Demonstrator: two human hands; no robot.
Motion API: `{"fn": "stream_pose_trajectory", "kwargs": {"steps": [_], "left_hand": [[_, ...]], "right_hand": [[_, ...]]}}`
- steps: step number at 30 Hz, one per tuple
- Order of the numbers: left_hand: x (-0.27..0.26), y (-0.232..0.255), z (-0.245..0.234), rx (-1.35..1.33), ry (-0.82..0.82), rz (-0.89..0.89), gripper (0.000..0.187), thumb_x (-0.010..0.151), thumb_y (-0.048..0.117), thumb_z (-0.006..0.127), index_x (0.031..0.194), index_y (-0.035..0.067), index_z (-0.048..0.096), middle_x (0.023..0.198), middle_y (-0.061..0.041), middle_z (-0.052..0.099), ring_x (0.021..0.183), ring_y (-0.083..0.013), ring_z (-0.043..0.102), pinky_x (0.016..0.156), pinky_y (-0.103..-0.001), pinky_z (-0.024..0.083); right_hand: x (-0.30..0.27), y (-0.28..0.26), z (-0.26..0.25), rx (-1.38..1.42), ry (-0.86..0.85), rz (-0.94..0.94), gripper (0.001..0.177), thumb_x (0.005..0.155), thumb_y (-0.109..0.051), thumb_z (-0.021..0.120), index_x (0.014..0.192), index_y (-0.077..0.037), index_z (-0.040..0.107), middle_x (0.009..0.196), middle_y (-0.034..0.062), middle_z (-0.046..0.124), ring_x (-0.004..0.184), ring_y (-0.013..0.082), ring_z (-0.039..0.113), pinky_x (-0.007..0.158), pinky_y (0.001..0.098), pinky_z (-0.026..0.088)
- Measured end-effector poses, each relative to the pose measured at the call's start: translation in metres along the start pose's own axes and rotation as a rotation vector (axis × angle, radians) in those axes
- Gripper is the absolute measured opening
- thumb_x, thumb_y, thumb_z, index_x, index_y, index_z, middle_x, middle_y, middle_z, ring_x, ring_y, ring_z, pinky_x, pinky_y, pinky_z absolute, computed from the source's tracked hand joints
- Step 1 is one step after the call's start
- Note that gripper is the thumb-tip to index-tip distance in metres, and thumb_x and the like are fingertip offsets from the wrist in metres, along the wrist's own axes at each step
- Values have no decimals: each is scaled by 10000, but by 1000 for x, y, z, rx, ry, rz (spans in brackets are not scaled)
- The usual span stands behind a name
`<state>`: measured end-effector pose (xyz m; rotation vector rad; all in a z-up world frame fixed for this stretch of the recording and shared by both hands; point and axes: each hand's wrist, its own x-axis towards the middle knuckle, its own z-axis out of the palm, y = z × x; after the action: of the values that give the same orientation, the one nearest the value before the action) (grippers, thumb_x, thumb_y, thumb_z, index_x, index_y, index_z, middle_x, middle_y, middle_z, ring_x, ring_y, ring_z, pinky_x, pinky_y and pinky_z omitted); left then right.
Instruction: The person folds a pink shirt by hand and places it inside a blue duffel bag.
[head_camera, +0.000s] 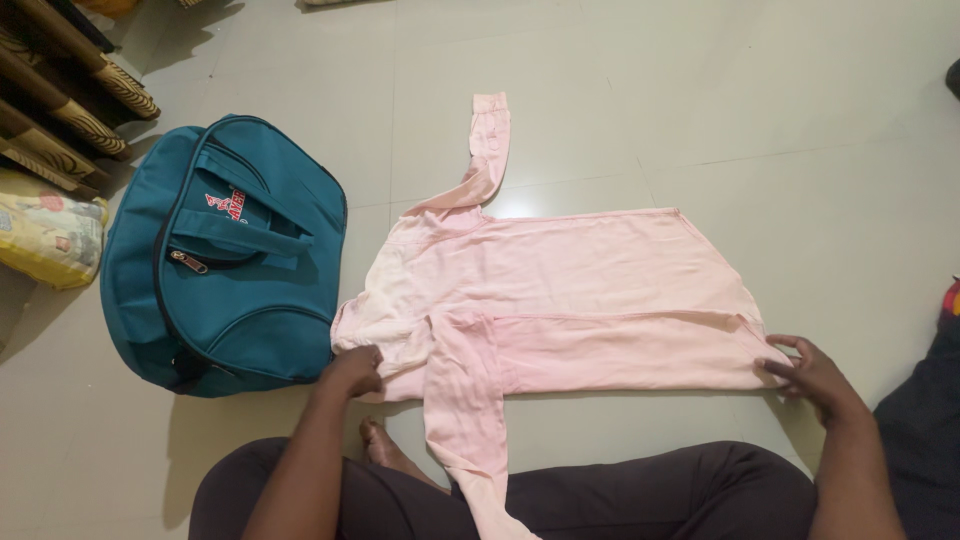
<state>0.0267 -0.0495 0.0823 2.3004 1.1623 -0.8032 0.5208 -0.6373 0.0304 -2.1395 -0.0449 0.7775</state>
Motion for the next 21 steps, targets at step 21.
{"fn": "stream_pose_trajectory", "kwargs": {"steps": [21], "left_hand": [[52,-3,25,-12,175,31,659,820,567,738,1285,104,678,1301,-148,729,1243,-342,682,1056,-475,527]], "right_hand": [[14,10,-16,-307,470,-456,271,857,-168,767,1104,-58,762,967,102,729,851,216,679,788,367,558]]}}
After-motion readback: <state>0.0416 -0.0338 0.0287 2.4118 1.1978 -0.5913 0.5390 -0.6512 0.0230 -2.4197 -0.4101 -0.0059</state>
